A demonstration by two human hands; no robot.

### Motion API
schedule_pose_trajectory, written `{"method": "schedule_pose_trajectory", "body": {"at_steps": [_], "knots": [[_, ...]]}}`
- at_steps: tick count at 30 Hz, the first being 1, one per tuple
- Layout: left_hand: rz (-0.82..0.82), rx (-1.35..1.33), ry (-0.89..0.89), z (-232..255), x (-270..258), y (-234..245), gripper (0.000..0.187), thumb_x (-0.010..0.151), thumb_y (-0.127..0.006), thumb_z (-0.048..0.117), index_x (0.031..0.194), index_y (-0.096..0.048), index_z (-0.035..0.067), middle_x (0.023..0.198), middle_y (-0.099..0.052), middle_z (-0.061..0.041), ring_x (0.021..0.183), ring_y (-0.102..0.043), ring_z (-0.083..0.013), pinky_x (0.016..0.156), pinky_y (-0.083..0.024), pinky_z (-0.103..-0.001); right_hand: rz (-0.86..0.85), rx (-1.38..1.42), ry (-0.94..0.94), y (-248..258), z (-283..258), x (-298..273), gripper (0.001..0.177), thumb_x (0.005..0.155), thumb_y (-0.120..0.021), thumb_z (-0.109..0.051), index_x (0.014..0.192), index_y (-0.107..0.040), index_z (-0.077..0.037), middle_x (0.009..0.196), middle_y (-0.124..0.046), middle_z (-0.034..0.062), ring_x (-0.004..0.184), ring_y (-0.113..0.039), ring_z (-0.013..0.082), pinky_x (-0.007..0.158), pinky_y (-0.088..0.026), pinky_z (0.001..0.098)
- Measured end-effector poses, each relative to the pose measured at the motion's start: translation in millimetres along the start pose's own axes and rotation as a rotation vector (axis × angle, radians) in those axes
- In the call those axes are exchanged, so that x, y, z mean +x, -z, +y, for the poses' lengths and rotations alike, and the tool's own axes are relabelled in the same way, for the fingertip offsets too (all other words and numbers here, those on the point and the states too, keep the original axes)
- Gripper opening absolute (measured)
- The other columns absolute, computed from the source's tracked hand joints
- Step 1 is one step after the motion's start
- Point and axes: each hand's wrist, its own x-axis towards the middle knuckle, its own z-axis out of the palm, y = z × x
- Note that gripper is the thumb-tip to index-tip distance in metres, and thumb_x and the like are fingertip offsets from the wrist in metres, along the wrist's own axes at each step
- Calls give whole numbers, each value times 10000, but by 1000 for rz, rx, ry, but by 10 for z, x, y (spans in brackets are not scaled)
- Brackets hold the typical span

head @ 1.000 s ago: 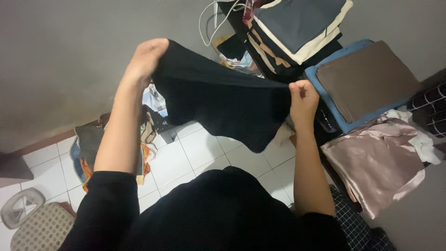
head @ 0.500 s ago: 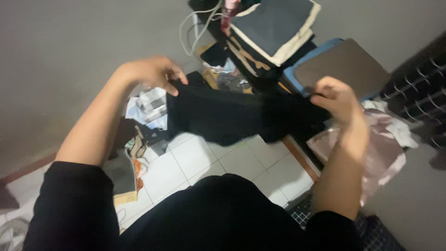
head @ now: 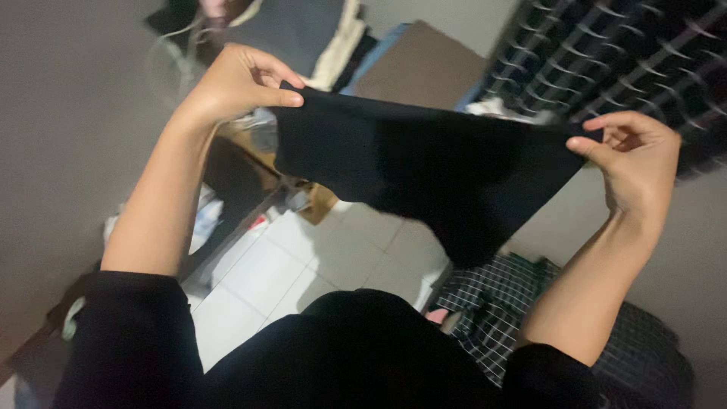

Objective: The person picks up several garments from a pile on the floor and folds them one by one, placing each finished item onto a stacked shelf.

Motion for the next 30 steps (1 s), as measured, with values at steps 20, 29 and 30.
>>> {"method": "schedule_pose_trajectory", "body": {"at_steps": [20, 29, 30], "knots": [[69, -55, -39, 136, 1557, -1600, 228, 833, -856, 152, 1024, -797, 42, 880, -786, -61, 785, -718, -85, 725, -555, -231, 477, 488, -101, 888, 1253, 1073, 183, 966, -766, 47, 1098, -683, -50, 959, -643, -12, 874, -657, 97, 812, -599, 248], [-264, -32, 215, -233, 644, -2772, 217, 784, -847, 112, 995, -825, 65, 927, -804, -76, 774, -754, -126, 706, -599, -275, 456, 593, -378, 973, 2426, 185, 154, 974, -664, 36, 1043, -621, -96, 930, -616, 4, 791, -621, 99, 696, -520, 225], [-305, -184, 275, -344, 528, -2956, 213, 793, -839, 89, 999, -813, 42, 927, -808, -96, 801, -757, -132, 729, -607, -283, 462, 581, -446, 980, 2652, -9, 112, 1011, -657, 28, 1031, -626, -78, 957, -639, 12, 831, -646, 96, 757, -558, 217]]}}
